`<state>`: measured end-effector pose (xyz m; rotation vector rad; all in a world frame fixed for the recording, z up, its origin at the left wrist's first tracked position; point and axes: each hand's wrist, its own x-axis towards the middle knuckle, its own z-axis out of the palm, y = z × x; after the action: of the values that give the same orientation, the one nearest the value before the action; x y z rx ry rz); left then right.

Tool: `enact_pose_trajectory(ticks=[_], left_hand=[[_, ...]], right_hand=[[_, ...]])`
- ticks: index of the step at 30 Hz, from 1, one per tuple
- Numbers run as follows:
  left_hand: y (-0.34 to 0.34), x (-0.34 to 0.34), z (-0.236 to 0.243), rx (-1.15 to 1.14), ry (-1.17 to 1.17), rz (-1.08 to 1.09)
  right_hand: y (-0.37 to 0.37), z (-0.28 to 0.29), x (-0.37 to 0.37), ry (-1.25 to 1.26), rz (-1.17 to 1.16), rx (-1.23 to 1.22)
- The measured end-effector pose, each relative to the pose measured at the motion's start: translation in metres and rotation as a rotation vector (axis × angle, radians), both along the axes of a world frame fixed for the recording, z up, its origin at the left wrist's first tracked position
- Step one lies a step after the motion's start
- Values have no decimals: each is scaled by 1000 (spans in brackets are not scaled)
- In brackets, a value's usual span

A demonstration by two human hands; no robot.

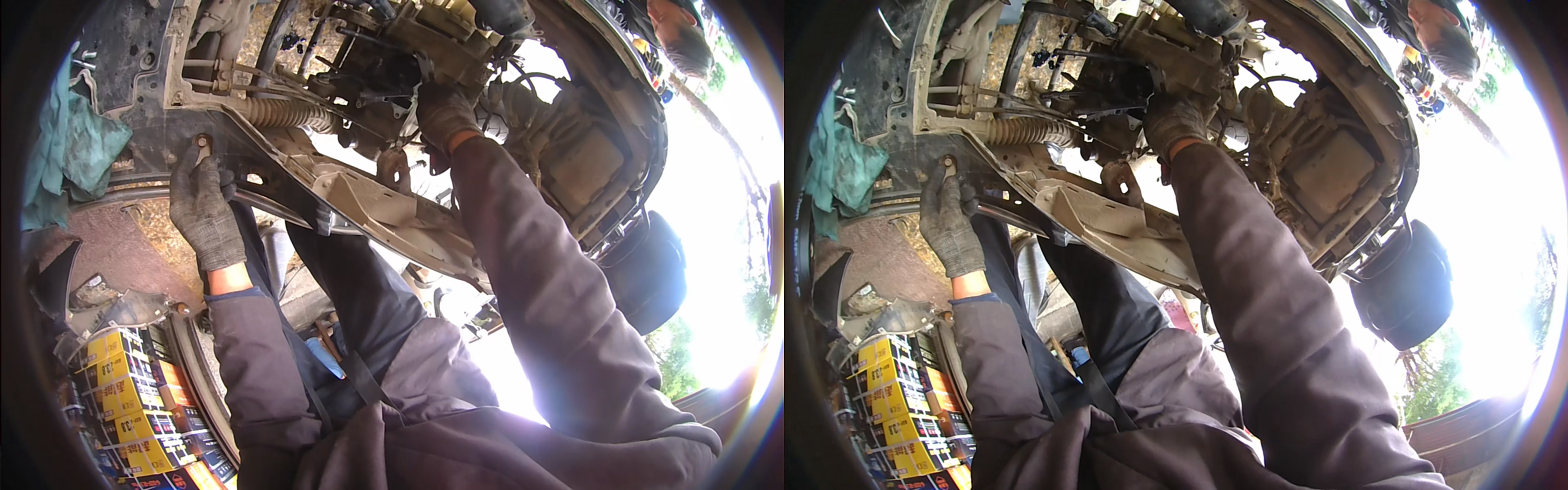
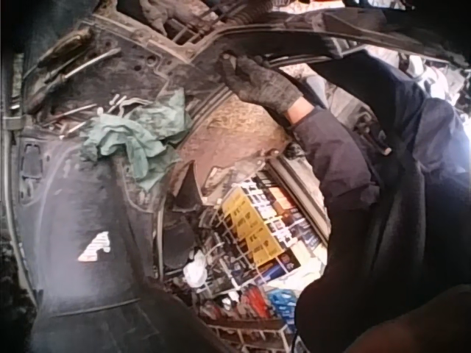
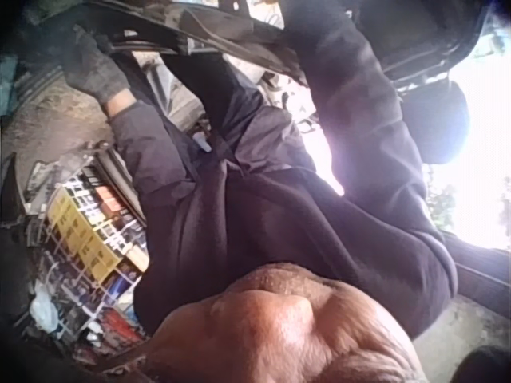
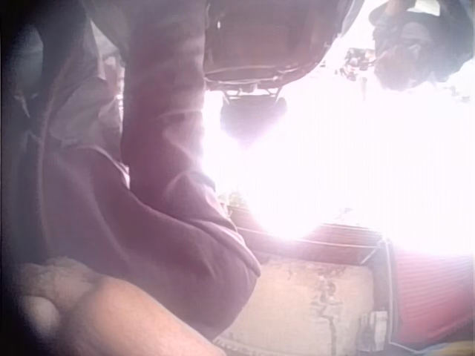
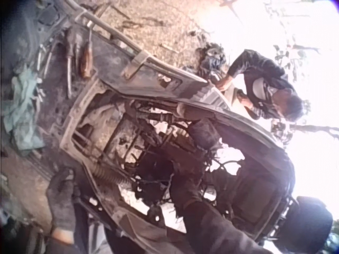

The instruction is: The person wipes the underside of a motorcycle with a cloth, then reaches into the engine area and manipulates internal components with gloved hands. The person continues to adjust parts within the engine compartment throughout the clip.

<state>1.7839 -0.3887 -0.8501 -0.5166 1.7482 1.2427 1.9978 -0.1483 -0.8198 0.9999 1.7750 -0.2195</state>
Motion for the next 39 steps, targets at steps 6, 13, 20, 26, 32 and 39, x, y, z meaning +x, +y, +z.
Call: enact_pose_trajectory(ticks=[6, 13, 20, 26, 32, 39], left_hand=[[3, -4, 0, -42, -16, -19], [6, -5, 1, -28, -18, -21], [6, -7, 1, -44, -30, -26], [8, -9, 1, -58, -35, -24], [9, -6, 2, -49, -2, -37], [7, -5, 2, -53, 8, -45]], right_hand=[[-4, -2, -7, -106, 101, 53], [2, -3, -15, -130, -303, -52], [2, -8, -17, -134, -228, -14], [2, -1, -22, -122, -211, -25], [3, -1, -25, -17, -265, 33], [11, -7, -30, -123, -78, -150]])
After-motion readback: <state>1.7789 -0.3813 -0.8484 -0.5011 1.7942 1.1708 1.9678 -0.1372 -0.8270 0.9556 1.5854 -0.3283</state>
